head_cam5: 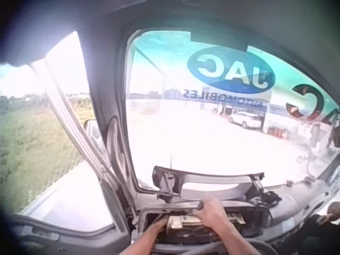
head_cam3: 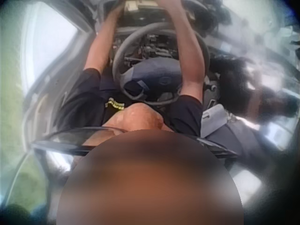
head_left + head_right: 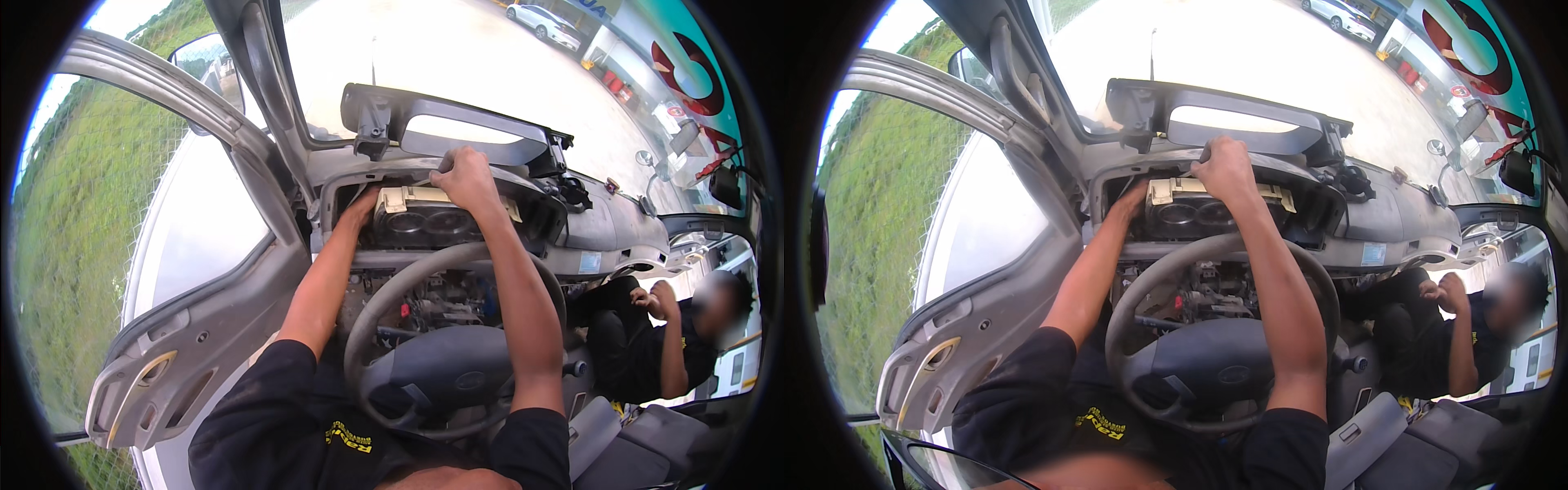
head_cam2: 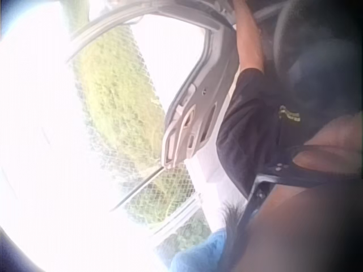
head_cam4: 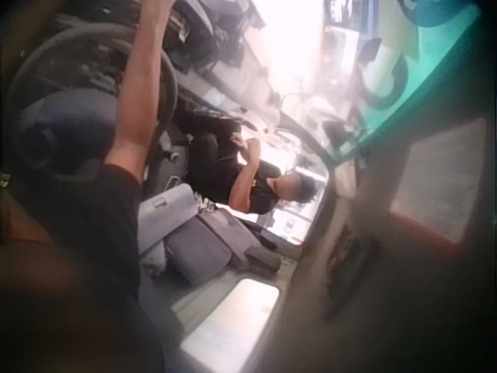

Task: The person installs a dashboard instrument cluster into a vehicle. They align the cluster, use a wrench to tighten screws, and secure the panel while another person observes.

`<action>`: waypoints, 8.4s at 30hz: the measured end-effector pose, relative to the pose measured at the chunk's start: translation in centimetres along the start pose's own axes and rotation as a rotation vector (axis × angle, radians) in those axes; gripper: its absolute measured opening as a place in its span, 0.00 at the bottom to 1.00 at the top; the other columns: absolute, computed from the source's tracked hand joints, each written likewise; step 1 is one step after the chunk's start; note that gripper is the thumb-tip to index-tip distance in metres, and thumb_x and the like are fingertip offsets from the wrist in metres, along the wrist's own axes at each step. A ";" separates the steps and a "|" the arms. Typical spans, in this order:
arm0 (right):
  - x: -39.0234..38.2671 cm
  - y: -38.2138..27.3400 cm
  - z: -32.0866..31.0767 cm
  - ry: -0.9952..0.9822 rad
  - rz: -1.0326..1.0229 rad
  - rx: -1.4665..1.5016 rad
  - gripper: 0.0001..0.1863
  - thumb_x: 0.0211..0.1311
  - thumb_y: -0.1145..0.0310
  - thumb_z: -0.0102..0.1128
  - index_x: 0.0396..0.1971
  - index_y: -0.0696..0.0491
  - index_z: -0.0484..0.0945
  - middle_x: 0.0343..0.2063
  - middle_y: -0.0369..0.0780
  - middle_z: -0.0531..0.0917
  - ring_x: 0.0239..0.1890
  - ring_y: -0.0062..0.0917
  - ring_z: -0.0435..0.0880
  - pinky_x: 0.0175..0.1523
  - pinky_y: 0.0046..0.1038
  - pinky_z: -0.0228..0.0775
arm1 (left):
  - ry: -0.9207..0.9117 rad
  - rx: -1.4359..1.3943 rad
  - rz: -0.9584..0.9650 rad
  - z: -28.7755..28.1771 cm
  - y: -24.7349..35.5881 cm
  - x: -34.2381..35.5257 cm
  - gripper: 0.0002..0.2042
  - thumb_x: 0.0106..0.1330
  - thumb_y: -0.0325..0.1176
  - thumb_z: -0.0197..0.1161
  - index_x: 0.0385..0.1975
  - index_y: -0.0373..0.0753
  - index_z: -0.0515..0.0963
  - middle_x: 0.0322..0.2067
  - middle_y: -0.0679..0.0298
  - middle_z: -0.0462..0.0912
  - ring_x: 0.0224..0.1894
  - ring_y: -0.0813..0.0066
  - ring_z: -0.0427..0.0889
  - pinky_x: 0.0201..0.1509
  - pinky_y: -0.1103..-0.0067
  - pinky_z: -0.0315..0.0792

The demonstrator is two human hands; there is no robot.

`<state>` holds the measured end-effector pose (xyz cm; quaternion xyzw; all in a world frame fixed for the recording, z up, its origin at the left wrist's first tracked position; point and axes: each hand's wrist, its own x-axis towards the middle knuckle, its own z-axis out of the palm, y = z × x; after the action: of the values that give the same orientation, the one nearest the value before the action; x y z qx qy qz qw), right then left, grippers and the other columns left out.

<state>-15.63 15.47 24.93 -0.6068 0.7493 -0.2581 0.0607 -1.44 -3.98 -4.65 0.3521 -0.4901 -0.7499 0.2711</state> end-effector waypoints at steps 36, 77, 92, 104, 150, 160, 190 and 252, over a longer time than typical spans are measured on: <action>1.1 6.6 1.1 -0.019 0.208 -0.309 0.11 0.65 0.69 0.71 0.39 0.62 0.87 0.42 0.57 0.89 0.51 0.53 0.88 0.60 0.46 0.80 | 0.026 0.000 0.029 2.7 1.6 -2.7 0.26 0.80 0.46 0.55 0.68 0.34 0.77 0.67 0.56 0.79 0.68 0.65 0.76 0.74 0.69 0.66; 0.7 -8.6 6.8 0.011 -0.421 -0.248 0.08 0.68 0.76 0.60 0.41 0.64 0.82 0.43 0.56 0.87 0.47 0.52 0.90 0.49 0.45 0.86 | 0.071 0.010 0.053 2.7 5.4 -6.8 0.28 0.80 0.48 0.54 0.70 0.33 0.74 0.68 0.56 0.77 0.68 0.65 0.75 0.72 0.68 0.67; -0.5 -2.4 0.5 0.155 -0.134 0.057 0.16 0.63 0.65 0.73 0.33 0.66 0.87 0.30 0.56 0.88 0.38 0.50 0.90 0.49 0.42 0.80 | 0.079 0.028 0.083 1.3 2.1 -3.2 0.30 0.77 0.47 0.59 0.71 0.30 0.73 0.67 0.52 0.78 0.65 0.63 0.78 0.70 0.68 0.70; -0.7 -4.2 -0.9 0.186 -0.139 0.140 0.17 0.60 0.62 0.73 0.33 0.65 0.87 0.28 0.53 0.89 0.32 0.44 0.90 0.47 0.39 0.80 | 0.085 0.027 0.130 -3.0 -0.2 0.1 0.30 0.75 0.48 0.60 0.69 0.30 0.76 0.68 0.51 0.77 0.68 0.61 0.74 0.73 0.68 0.66; -3.3 3.5 -3.1 0.362 0.080 0.437 0.16 0.61 0.62 0.79 0.33 0.61 0.89 0.28 0.46 0.91 0.33 0.33 0.91 0.47 0.34 0.81 | 0.090 0.083 0.042 1.7 4.2 -5.0 0.24 0.80 0.46 0.54 0.65 0.35 0.78 0.60 0.56 0.83 0.62 0.66 0.80 0.69 0.68 0.71; -1.4 4.4 -0.9 0.013 0.227 0.096 0.14 0.66 0.66 0.74 0.37 0.65 0.89 0.28 0.48 0.92 0.36 0.35 0.93 0.50 0.35 0.81 | 0.105 0.062 0.095 1.3 4.0 -4.8 0.31 0.82 0.51 0.51 0.75 0.32 0.67 0.68 0.56 0.77 0.68 0.66 0.76 0.72 0.68 0.70; 1.1 4.1 1.9 0.024 0.199 -0.232 0.14 0.69 0.64 0.70 0.41 0.63 0.87 0.39 0.62 0.87 0.47 0.57 0.88 0.56 0.49 0.77 | 0.091 0.025 0.218 -0.4 -0.3 0.5 0.33 0.80 0.49 0.53 0.73 0.28 0.67 0.68 0.53 0.75 0.69 0.65 0.73 0.73 0.72 0.65; -0.4 0.3 1.5 -0.031 -0.089 -0.095 0.14 0.57 0.72 0.69 0.42 0.60 0.89 0.45 0.54 0.90 0.50 0.46 0.91 0.55 0.40 0.86 | 0.020 0.090 0.145 -1.0 -0.2 0.9 0.37 0.81 0.57 0.48 0.78 0.31 0.61 0.76 0.51 0.66 0.77 0.59 0.65 0.80 0.69 0.57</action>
<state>-15.19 15.42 23.39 -0.6456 0.7320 -0.2153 0.0316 -1.19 -5.20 -5.34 0.3351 -0.5446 -0.7020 0.3135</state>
